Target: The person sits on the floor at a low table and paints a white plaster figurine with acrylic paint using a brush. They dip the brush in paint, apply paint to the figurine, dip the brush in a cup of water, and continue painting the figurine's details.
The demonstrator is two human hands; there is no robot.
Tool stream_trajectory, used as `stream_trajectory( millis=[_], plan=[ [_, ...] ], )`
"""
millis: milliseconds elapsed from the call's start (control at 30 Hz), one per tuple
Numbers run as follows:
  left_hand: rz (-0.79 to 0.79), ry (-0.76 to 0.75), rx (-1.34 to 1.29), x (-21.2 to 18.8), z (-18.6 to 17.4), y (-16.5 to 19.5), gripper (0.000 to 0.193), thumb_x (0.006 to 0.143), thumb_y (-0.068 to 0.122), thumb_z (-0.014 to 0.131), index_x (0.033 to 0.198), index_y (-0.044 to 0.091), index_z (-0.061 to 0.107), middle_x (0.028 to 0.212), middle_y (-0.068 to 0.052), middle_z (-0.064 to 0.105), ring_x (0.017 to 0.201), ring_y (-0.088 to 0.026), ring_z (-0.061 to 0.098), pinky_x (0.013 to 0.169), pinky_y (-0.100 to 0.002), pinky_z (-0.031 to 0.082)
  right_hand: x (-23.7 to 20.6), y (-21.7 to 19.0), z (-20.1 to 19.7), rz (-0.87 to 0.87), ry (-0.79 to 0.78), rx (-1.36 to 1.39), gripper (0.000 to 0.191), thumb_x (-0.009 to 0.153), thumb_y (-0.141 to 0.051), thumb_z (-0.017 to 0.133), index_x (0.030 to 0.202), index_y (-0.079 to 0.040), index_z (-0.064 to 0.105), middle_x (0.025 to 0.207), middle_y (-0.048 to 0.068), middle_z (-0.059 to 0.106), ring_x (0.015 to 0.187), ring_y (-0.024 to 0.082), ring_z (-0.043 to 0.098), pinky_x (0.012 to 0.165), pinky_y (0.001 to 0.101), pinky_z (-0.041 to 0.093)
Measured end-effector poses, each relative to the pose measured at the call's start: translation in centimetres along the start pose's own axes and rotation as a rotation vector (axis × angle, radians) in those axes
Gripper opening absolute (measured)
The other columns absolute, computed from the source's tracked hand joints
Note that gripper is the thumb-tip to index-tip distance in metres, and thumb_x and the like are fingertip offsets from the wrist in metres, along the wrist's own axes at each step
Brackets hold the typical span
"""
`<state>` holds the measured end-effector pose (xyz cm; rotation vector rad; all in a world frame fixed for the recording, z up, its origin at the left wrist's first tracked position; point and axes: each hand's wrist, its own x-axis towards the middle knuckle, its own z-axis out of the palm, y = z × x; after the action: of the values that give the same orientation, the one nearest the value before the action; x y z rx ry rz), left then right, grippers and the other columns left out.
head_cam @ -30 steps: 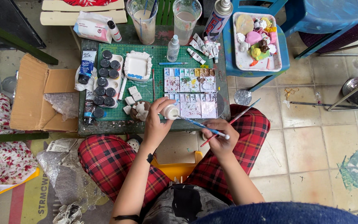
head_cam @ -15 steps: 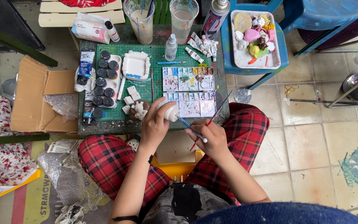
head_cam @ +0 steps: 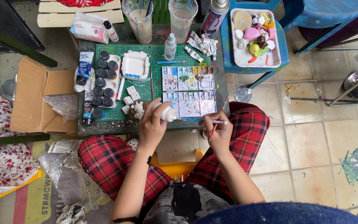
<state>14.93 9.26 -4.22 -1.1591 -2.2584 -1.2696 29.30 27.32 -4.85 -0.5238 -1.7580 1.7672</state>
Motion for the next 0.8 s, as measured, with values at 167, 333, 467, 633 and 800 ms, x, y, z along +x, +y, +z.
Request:
stream_trajectory(
  millis=[167,333,467,633,800],
  plan=[
    [-0.051,0.016,0.044,-0.9,0.1,-1.3,0.078,0.077,-0.005,0.084,0.139,0.016,0.042,0.133,-0.015,0.063,0.124,-0.035,0.065,0.099,-0.041,0.059,0.0,0.0,-0.4,0.099,0.046,0.066,0.016,0.1,-0.007,0.065,0.09,-0.002,0.054,0.073,0.009,0.068,0.053,0.006,0.055,0.047,0.0218,0.042],
    [-0.197,0.16,0.057,-1.8,-2.4,-3.8,0.074,0.089,0.003,0.084,0.145,0.007,0.036,0.134,-0.014,0.068,0.129,-0.028,0.065,0.115,-0.045,0.051,1.8,0.9,-0.5,-0.099,0.041,0.005,0.016,0.104,-0.007,0.067,0.095,-0.003,0.054,0.083,0.009,0.069,0.072,0.007,0.062,0.068,0.0225,0.051],
    [-0.474,0.25,0.045,-3.0,-6.5,-6.3,0.08,0.087,0.009,0.088,0.148,0.005,0.037,0.127,-0.015,0.074,0.12,-0.028,0.069,0.106,-0.042,0.051,4.9,2.6,-0.5,-0.157,0.065,-0.079,0.016,0.102,-0.007,0.07,0.097,-0.001,0.057,0.09,0.01,0.072,0.075,0.007,0.062,0.066,0.0207,0.048],
    [-0.656,0.29,0.009,-3.2,-8.1,-8.6,0.083,0.086,0.011,0.089,0.15,0.006,0.038,0.127,-0.016,0.073,0.114,-0.029,0.073,0.092,-0.039,0.057,10.8,4.7,1.7,-0.237,0.127,-0.322,0.015,0.101,-0.009,0.075,0.097,-0.001,0.063,0.082,0.005,0.07,0.069,0.006,0.061,0.061,0.0215,0.047],
    [-0.73,0.128,0.135,-2.8,-7.6,-9.6,0.09,0.082,0.011,0.088,0.152,0.005,0.032,0.121,-0.016,0.074,0.11,-0.036,0.07,0.094,-0.043,0.054,13.9,5.3,4.4,-0.244,0.143,-0.475,0.016,0.098,-0.012,0.078,0.094,-0.003,0.066,0.079,0.005,0.072,0.063,0.004,0.061,0.055,0.022,0.046]
  ],
)
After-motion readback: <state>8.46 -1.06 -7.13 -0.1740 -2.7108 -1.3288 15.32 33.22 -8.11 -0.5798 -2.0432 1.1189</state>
